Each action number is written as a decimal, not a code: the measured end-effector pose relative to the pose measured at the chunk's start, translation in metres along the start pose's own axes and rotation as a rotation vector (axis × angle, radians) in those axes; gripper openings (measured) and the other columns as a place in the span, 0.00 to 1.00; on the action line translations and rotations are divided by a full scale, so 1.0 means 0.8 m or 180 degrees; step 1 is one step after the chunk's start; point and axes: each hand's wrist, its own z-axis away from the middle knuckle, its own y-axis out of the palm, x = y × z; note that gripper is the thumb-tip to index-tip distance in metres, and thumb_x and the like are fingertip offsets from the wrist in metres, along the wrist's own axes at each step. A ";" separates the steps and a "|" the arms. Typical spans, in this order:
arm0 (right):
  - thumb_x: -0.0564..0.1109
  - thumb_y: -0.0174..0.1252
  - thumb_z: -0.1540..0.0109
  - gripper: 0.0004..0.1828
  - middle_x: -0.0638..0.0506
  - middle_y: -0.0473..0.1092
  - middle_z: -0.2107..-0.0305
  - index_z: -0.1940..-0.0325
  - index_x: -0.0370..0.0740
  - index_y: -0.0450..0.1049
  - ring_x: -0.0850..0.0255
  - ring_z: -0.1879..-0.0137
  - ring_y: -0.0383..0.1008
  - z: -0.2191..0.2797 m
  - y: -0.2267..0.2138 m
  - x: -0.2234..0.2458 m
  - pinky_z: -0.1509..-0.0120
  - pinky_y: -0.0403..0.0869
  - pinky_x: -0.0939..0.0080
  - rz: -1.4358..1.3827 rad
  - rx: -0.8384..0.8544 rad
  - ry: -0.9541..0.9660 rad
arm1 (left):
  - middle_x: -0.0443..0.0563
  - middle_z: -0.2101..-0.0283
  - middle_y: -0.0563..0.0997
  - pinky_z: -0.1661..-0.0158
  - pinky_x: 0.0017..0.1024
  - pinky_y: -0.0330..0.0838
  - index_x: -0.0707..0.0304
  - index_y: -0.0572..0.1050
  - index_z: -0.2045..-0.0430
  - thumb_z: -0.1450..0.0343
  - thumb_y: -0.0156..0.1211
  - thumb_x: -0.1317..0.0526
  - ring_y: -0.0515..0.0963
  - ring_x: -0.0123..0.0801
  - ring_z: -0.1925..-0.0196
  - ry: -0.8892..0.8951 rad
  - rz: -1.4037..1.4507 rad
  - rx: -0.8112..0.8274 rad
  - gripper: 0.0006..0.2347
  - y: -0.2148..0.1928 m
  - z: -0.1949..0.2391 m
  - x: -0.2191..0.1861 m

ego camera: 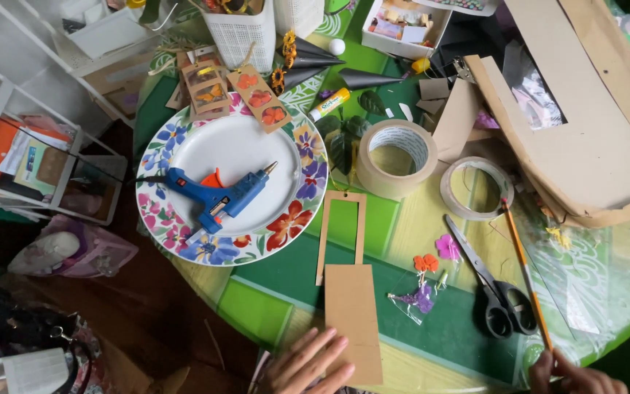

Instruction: A person is seen handcrafting decorative items from cardboard, using a ruler for measurement and scissors for cutting.

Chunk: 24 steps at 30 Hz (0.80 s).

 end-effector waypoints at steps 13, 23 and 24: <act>0.47 0.75 0.33 0.27 0.37 0.70 0.45 0.35 0.32 0.78 0.44 0.41 0.71 -0.081 -0.003 0.033 0.47 0.72 0.49 0.0008 -0.1024 -0.0896 | 0.66 0.47 0.72 0.41 0.34 0.69 0.73 0.67 0.49 0.31 0.53 0.71 0.72 0.47 0.42 -0.0859 0.0030 0.0409 0.15 -0.064 -0.149 0.184; 0.67 0.58 0.48 0.32 0.64 0.68 0.48 0.40 0.68 0.63 0.63 0.44 0.67 0.077 0.069 0.126 0.39 0.62 0.47 -0.0390 0.1034 -0.3160 | 0.53 0.49 0.75 0.50 0.46 0.66 0.60 0.74 0.58 0.38 0.66 0.60 0.73 0.46 0.49 -0.1049 -0.0347 0.1957 0.16 0.008 -0.212 0.387; 0.60 0.57 0.45 0.23 0.63 0.68 0.49 0.45 0.67 0.67 0.62 0.45 0.69 0.070 0.050 0.145 0.39 0.64 0.46 -0.0760 0.0443 -0.3177 | 0.53 0.53 0.77 0.54 0.44 0.70 0.61 0.76 0.60 0.35 0.60 0.65 0.76 0.45 0.55 -0.0928 -0.0337 0.2002 0.10 0.002 -0.216 0.384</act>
